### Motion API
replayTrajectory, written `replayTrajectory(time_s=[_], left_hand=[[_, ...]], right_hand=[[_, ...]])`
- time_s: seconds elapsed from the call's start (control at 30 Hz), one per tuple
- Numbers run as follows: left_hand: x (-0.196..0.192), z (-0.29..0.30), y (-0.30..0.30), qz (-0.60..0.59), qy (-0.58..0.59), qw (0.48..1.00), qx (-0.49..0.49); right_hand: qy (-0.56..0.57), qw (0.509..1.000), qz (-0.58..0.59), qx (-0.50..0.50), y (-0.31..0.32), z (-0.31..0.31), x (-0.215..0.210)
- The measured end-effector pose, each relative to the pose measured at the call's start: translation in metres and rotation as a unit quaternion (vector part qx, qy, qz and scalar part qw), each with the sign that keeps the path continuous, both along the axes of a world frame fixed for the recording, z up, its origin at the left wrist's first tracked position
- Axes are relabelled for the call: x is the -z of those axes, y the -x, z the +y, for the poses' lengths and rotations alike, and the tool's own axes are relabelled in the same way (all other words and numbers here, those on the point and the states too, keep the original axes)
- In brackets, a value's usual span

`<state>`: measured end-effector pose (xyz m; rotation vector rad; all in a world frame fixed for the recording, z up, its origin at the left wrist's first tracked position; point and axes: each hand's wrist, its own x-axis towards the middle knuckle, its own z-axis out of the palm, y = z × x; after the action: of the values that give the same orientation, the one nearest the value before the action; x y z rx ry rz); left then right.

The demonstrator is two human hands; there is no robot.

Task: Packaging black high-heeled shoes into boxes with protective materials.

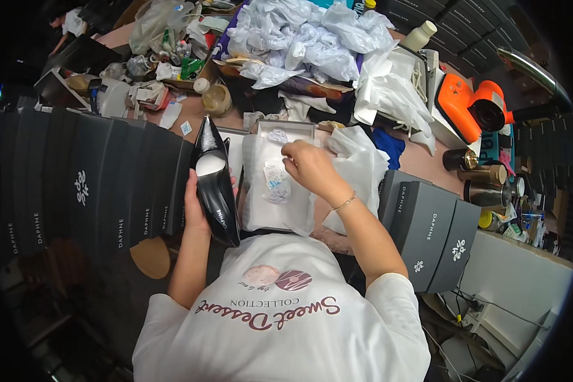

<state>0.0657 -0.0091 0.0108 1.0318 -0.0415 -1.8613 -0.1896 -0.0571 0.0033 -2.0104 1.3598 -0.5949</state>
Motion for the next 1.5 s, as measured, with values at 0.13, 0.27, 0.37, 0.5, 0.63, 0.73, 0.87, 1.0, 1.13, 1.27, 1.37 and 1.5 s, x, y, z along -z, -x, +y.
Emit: replayTrajectory(time_s=[0.13, 0.27, 0.37, 0.5, 0.63, 0.73, 0.87, 1.0, 1.13, 1.27, 1.37, 1.5], left_hand=[[0.019, 0.016, -0.009, 0.043, -0.013, 0.999, 0.027], [0.041, 0.026, 0.010, 0.037, -0.046, 0.998, 0.030], [0.063, 0.030, 0.005, 0.071, -0.078, 0.992, 0.067], [0.079, 0.019, 0.005, 0.132, -0.095, 0.978, 0.130], [0.090, -0.004, 0.004, 0.162, -0.065, 0.964, 0.199], [0.106, -0.007, 0.004, 0.212, -0.033, 0.949, 0.232], [0.119, 0.002, 0.002, 0.229, -0.064, 0.954, 0.183], [0.148, 0.013, -0.002, 0.245, -0.089, 0.951, 0.168], [0.120, -0.004, -0.003, 0.254, -0.058, 0.948, 0.186], [0.103, -0.004, 0.002, 0.227, -0.074, 0.960, 0.148], [0.080, -0.005, 0.003, 0.178, -0.093, 0.974, 0.102], [0.056, -0.006, 0.005, 0.197, -0.097, 0.975, 0.006]], right_hand=[[0.061, 0.968, 0.218, -0.109, -0.039, 0.037, 0.094], [0.033, 0.932, 0.281, -0.225, -0.043, 0.060, 0.135], [-0.031, 0.964, 0.206, -0.164, -0.048, -0.013, 0.042], [0.141, 0.985, -0.039, -0.093, -0.091, -0.131, -0.071], [0.107, 0.984, -0.141, -0.019, -0.150, -0.268, -0.077], [0.109, 0.992, -0.024, 0.051, -0.143, -0.358, -0.007], [0.058, 0.972, 0.168, 0.157, -0.149, -0.381, 0.069], [-0.003, 0.992, 0.096, 0.081, -0.147, -0.374, 0.064], [0.092, 0.989, 0.112, 0.038, -0.133, -0.364, 0.085], [0.195, 0.973, 0.036, 0.119, -0.122, -0.361, 0.043], [0.188, 0.968, -0.140, 0.093, -0.109, -0.318, -0.034], [0.008, 0.999, -0.029, -0.039, -0.095, -0.156, -0.078]])
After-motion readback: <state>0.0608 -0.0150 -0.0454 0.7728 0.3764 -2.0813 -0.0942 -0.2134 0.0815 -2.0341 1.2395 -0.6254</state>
